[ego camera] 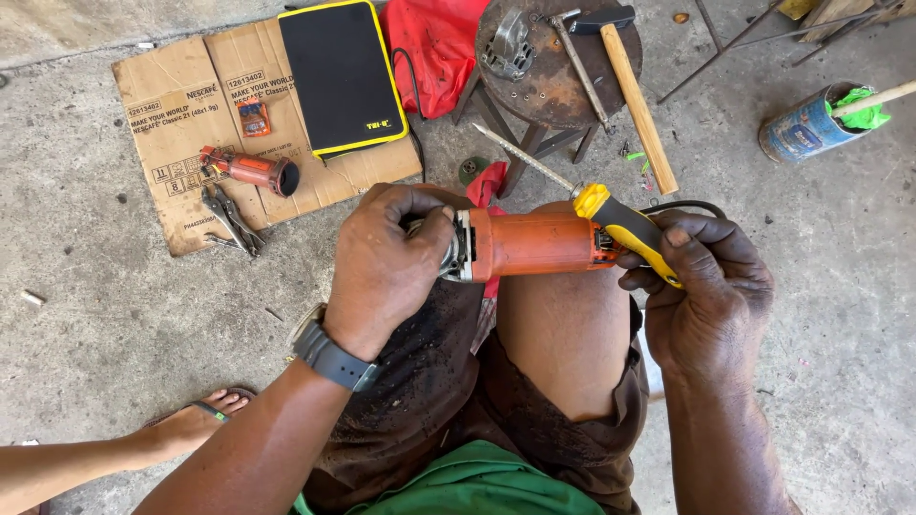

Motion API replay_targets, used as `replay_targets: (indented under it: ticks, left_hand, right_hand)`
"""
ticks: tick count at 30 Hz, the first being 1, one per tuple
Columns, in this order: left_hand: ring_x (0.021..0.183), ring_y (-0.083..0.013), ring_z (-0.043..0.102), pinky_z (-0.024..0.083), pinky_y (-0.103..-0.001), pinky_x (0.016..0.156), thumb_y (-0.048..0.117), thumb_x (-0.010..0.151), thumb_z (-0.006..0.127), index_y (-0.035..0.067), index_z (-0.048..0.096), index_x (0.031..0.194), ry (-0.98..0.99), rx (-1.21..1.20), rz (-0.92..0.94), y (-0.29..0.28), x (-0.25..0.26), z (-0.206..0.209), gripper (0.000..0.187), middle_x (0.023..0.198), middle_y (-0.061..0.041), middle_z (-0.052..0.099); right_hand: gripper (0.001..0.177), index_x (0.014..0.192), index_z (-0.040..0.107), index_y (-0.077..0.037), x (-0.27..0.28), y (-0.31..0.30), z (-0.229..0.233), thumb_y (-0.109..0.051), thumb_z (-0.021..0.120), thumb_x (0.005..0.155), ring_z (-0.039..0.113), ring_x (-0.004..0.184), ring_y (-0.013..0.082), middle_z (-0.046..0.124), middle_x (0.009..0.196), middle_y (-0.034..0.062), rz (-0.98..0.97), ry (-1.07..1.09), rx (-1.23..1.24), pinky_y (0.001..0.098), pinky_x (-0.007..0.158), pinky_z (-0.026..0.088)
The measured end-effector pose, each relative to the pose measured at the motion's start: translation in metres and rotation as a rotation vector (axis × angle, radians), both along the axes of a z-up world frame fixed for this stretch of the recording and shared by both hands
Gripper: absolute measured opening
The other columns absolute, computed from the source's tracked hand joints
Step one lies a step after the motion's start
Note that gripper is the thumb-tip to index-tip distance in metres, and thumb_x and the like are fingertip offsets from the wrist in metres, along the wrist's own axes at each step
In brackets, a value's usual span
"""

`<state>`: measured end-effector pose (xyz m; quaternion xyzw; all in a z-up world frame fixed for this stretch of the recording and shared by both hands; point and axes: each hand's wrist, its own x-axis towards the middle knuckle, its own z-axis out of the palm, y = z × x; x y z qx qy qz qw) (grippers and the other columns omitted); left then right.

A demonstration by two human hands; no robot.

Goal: The person sits on the floor and uses a yellow screwdriver to unscrew and remove the front housing of an orange power tool. They manipulate the tool's internal components, including the shaft and gears, while holding the device in their lap.

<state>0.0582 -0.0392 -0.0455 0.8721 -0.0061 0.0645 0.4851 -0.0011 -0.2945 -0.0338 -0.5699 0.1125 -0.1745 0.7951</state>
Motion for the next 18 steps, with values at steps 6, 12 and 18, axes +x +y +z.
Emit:
replay_targets:
  ticks: [6, 12, 18]
  left_hand:
    - [0.081, -0.0167, 0.072, 0.054, -0.032, 0.076, 0.024, 0.084, 0.064, 0.016, 0.077, 0.087, 0.098, -0.029, -0.011, 0.003, 0.000, 0.001, 0.016, 0.088, 0.000, 0.079]
    - [0.092, -0.0130, 0.075, 0.055, -0.029, 0.085, 0.018, 0.083, 0.062, 0.019, 0.081, 0.091, 0.079, -0.118, -0.042, -0.001, 0.001, 0.002, 0.020, 0.097, 0.004, 0.082]
    - [0.085, -0.0209, 0.075, 0.054, -0.036, 0.078, 0.021, 0.079, 0.060, 0.016, 0.075, 0.081, 0.101, 0.083, -0.125, 0.008, 0.010, 0.007, 0.016, 0.093, 0.000, 0.082]
  right_hand:
    - [0.010, 0.100, 0.070, -0.004, 0.000, 0.001, 0.000, -0.012, 0.070, 0.095, 0.072, 0.066, 0.0233, 0.072, 0.104, 0.0114, 0.010, 0.012, -0.050, 0.0236, 0.053, 0.059]
    - [0.012, 0.101, 0.070, -0.003, 0.004, 0.003, 0.000, -0.012, 0.073, 0.092, 0.071, 0.063, 0.0240, 0.074, 0.095, 0.0146, 0.020, 0.015, -0.011, 0.0241, 0.051, 0.058]
    - [0.012, 0.102, 0.071, -0.005, 0.001, 0.001, 0.001, -0.013, 0.072, 0.093, 0.073, 0.066, 0.0243, 0.074, 0.101, 0.0129, 0.010, 0.037, -0.039, 0.0239, 0.051, 0.059]
